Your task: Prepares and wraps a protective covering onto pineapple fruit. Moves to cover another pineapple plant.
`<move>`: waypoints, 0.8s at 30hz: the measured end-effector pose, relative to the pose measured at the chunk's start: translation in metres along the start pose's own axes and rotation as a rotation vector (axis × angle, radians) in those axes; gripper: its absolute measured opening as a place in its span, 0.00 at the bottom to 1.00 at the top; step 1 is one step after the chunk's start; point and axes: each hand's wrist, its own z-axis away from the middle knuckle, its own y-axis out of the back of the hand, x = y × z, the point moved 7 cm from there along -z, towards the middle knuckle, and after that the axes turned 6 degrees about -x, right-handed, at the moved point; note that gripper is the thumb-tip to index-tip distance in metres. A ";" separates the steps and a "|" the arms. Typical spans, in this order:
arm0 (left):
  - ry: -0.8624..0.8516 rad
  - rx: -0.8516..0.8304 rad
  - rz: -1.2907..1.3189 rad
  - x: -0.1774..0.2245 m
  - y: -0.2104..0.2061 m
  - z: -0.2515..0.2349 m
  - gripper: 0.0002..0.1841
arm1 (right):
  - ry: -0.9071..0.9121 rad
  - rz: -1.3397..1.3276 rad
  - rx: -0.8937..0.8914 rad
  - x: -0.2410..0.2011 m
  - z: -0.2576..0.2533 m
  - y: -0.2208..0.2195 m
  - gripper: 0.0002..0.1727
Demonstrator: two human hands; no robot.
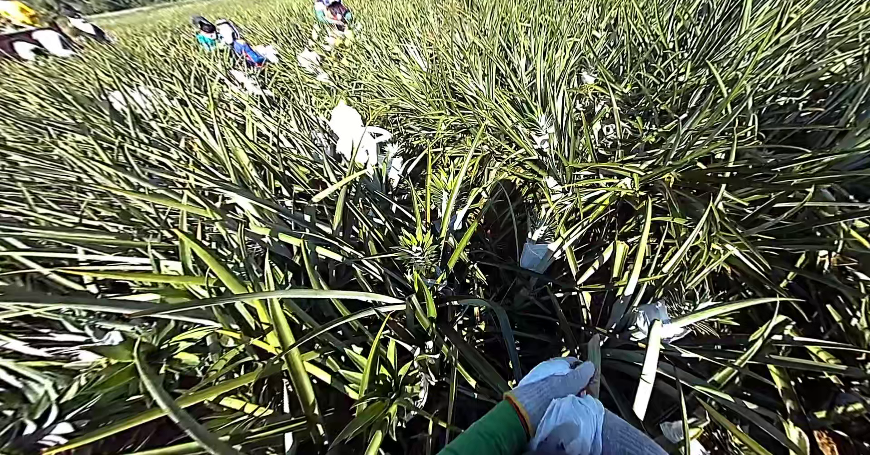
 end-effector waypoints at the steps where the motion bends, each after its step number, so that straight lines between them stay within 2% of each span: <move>1: -0.006 0.001 0.018 -0.002 -0.001 -0.002 0.28 | -0.012 0.029 -0.005 0.001 0.009 0.008 0.19; 3: -0.012 0.015 0.065 -0.003 0.001 -0.002 0.27 | -0.102 0.110 -0.025 0.001 0.033 0.030 0.17; 5: -0.003 0.049 0.104 0.005 0.006 0.001 0.25 | -0.315 0.189 -0.117 -0.005 0.051 0.047 0.16; 6: -0.003 0.073 0.113 0.012 0.010 0.003 0.25 | -0.239 0.187 -0.184 -0.001 0.045 0.045 0.16; 7: -0.010 0.099 0.128 0.020 0.015 0.004 0.24 | 0.019 0.115 -0.137 0.023 0.033 0.040 0.15; 8: -0.037 0.117 0.141 0.032 0.019 0.004 0.24 | 0.310 -0.024 0.013 0.061 0.017 0.034 0.18; 9: -0.100 0.121 0.172 0.046 0.022 0.003 0.24 | 0.344 -0.192 0.135 0.092 0.012 0.035 0.20; 10: -0.185 0.109 0.197 0.063 0.026 0.002 0.24 | 0.304 -0.311 0.235 0.109 0.019 0.044 0.22; 12: -0.377 0.053 0.253 0.099 0.033 -0.004 0.26 | 0.311 -0.385 0.397 0.114 0.056 0.075 0.21; 15: -0.501 0.020 0.364 0.159 0.030 -0.019 0.22 | 0.416 -0.323 0.684 0.101 0.130 0.117 0.21; 16: -0.538 -0.007 0.395 0.179 0.028 -0.020 0.22 | 0.465 -0.316 0.825 0.097 0.157 0.128 0.21; 18: -0.581 -0.043 0.437 0.211 0.023 -0.030 0.26 | 0.514 -0.409 1.258 0.105 0.212 0.138 0.21; 19: -0.612 -0.074 0.441 0.212 0.018 -0.043 0.30 | 0.448 -0.442 1.505 0.120 0.237 0.136 0.19; 20: -0.631 -0.140 0.435 0.203 0.010 -0.057 0.32 | 0.276 -0.411 1.657 0.140 0.253 0.131 0.20; 21: -0.622 -0.205 0.411 0.189 -0.001 -0.069 0.31 | 0.033 -0.342 1.704 0.168 0.259 0.125 0.25; 23: -0.626 -0.278 0.172 0.161 -0.025 -0.080 0.27 | -0.411 -0.331 1.561 0.233 0.247 0.098 0.36; 24: -0.651 -0.305 0.030 0.156 -0.032 -0.080 0.27 | -0.481 -0.414 1.481 0.258 0.234 0.082 0.38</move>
